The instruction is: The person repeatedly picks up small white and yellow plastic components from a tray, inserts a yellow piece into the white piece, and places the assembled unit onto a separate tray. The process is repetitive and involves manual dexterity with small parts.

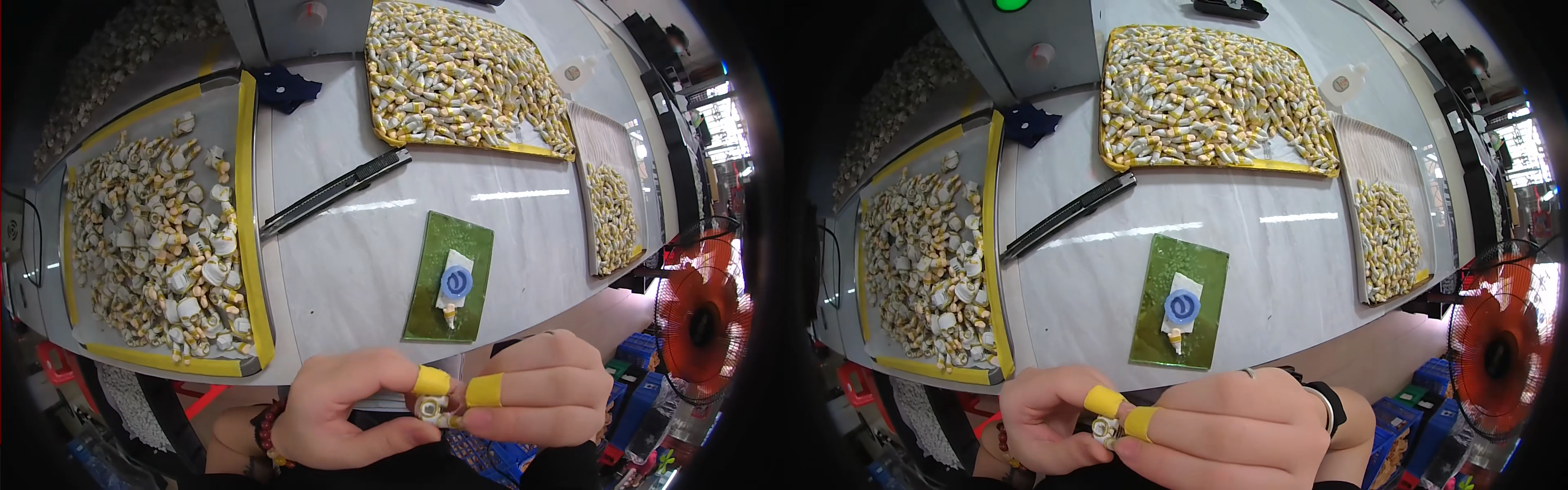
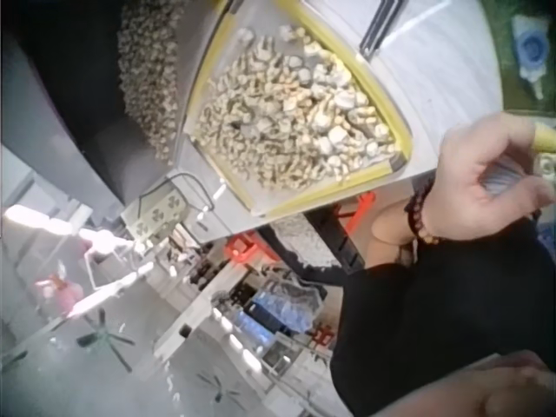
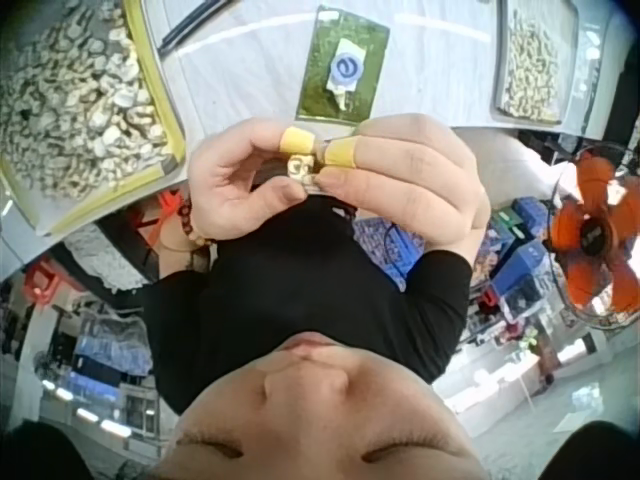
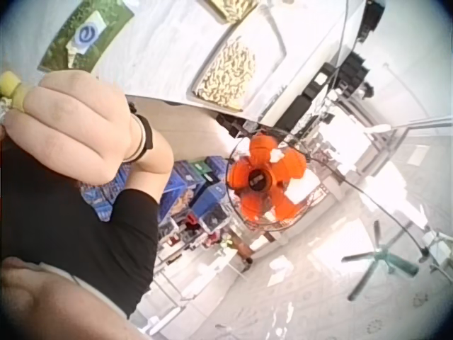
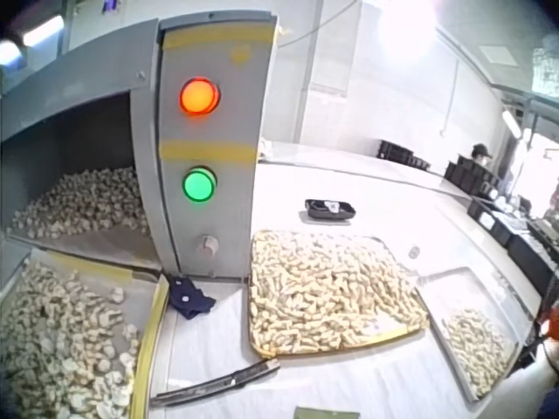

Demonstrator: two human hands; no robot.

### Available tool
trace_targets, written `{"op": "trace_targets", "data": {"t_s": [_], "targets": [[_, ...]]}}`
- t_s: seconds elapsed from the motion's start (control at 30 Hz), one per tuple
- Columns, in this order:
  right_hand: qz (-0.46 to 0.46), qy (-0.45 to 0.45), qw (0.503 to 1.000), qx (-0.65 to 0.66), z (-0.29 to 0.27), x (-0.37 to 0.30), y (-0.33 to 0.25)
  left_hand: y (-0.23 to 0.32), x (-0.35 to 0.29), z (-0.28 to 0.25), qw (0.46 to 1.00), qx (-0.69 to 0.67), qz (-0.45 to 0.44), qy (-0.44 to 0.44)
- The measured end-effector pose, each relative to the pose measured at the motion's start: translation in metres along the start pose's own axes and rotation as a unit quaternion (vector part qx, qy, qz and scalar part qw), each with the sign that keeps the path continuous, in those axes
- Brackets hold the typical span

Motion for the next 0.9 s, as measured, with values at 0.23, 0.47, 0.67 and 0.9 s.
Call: {"op": "trace_targets", "data": {"t_s": [0.23, 0.47, 0.67, 0.9], "targets": [[-0.137, 0.053, 0.989, -0.029, 0.003, -0.013, -0.004, 0.010, 0.009, 0.002, 0.993, 0.081, 0.083, -0.011], [-0.060, 0.314, 0.889, -0.328, -0.100, -0.025, 0.008, -0.001, -0.005, 0.004, 0.992, -0.104, -0.048, -0.045], [0.292, 0.073, 0.873, -0.383, -0.158, -0.067, 0.152, -0.016, -0.016, -0.011, 0.981, -0.142, -0.099, 0.089], [0.302, 0.101, 0.871, -0.374, -0.157, -0.083, 0.176, -0.017, -0.015, -0.015, 0.982, -0.151, -0.092, 0.069]]}}
Point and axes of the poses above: each hand's wrist, its own x-axis towards the middle knuckle, its own z-axis out of the palm, y = z × x, the point moved 7 cm from there along x, towards the middle knuckle, and after that the axes turned 9 degrees about y, right-handed, at the moved point
